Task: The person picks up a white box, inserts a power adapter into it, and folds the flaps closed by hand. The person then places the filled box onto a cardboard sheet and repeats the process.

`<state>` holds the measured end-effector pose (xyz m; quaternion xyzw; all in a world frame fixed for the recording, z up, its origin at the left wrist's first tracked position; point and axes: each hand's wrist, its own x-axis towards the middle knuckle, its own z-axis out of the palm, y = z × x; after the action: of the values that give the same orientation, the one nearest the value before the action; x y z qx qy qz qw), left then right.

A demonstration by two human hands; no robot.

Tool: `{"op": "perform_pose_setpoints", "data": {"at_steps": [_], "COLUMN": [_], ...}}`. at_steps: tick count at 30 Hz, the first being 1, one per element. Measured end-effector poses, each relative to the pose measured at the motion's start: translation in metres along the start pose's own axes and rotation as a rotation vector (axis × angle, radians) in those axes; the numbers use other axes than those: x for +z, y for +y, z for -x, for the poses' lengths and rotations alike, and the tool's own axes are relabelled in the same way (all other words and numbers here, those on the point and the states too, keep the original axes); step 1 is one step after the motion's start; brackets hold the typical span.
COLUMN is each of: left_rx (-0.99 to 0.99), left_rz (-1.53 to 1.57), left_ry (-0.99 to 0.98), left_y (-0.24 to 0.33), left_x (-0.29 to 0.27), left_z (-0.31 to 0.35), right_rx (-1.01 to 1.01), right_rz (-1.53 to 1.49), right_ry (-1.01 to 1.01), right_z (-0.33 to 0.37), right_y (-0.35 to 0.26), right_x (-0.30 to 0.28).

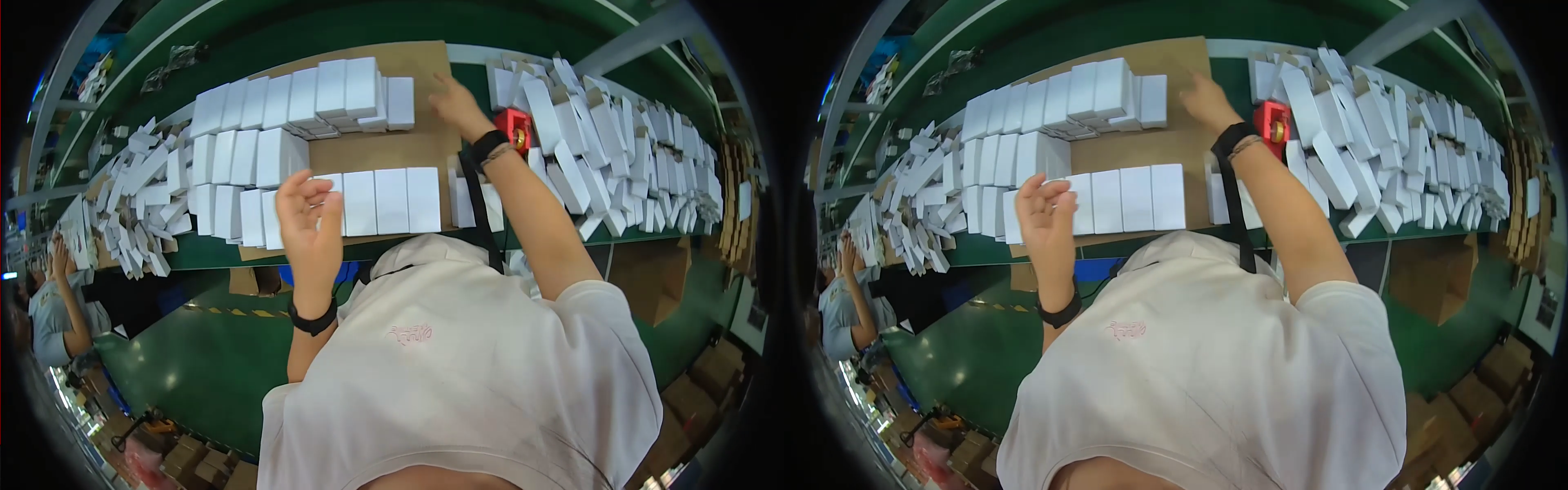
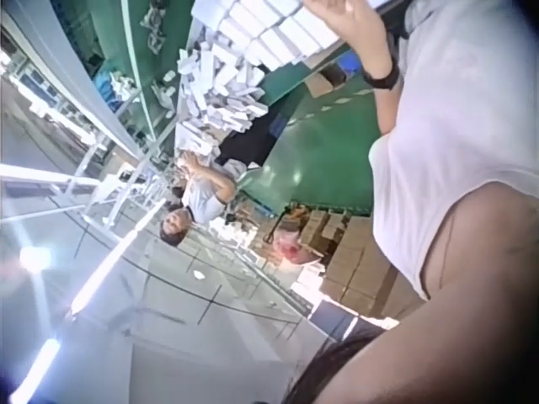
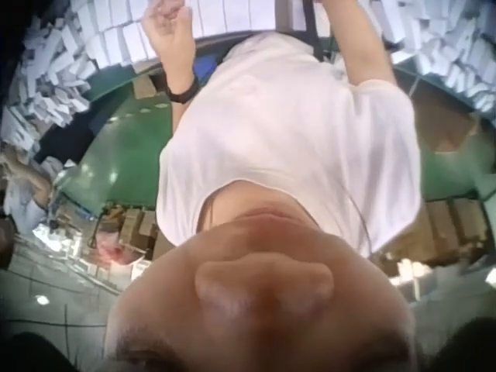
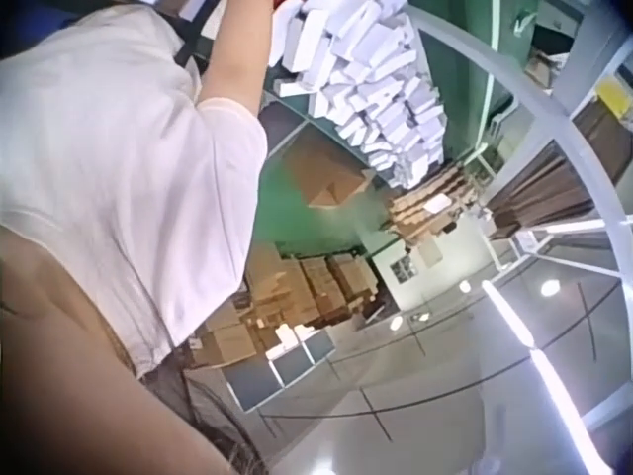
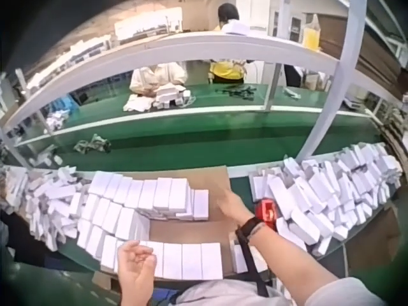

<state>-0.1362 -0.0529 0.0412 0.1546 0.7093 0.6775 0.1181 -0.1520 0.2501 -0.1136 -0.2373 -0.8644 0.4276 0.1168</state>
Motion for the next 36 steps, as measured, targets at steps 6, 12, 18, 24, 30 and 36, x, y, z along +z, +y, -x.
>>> {"op": "perform_pose_setpoints", "data": {"at_steps": [6,12,18,24,30,36], "left_rx": [-0.058,-0.064,0.038,0.047,-0.032,0.032], "left_rz": [0.044,0.016,-0.031,-0.07,-0.075,-0.141], "left_ry": [0.041,-0.098,-0.293,-0.307,-0.338,-0.503], "left_y": [-0.001,0.002,0.009,0.01,0.007,0.014], "left_x": [-0.003,0.015,0.047,0.043,0.046,0.062], "left_z": [0.012,0.014,0.016,0.021,0.026,0.027], "right_rx": [-0.231,0.211,0.217,0.25,0.232,0.208], "right_rz": [0.449,-0.092,0.226,0.016,0.62,0.303], "right_ry": [-0.505,-0.602,-0.331,-0.425,-0.344,-0.073], "right_z": [0.109,0.178,0.218,0.234,0.255,0.217], "right_y": [-0.048,-0.097,-0.055,-0.032,-0.018,-0.029], "right_x": [-0.112,-0.2,-0.102,-0.12,-0.157,-0.052]}}
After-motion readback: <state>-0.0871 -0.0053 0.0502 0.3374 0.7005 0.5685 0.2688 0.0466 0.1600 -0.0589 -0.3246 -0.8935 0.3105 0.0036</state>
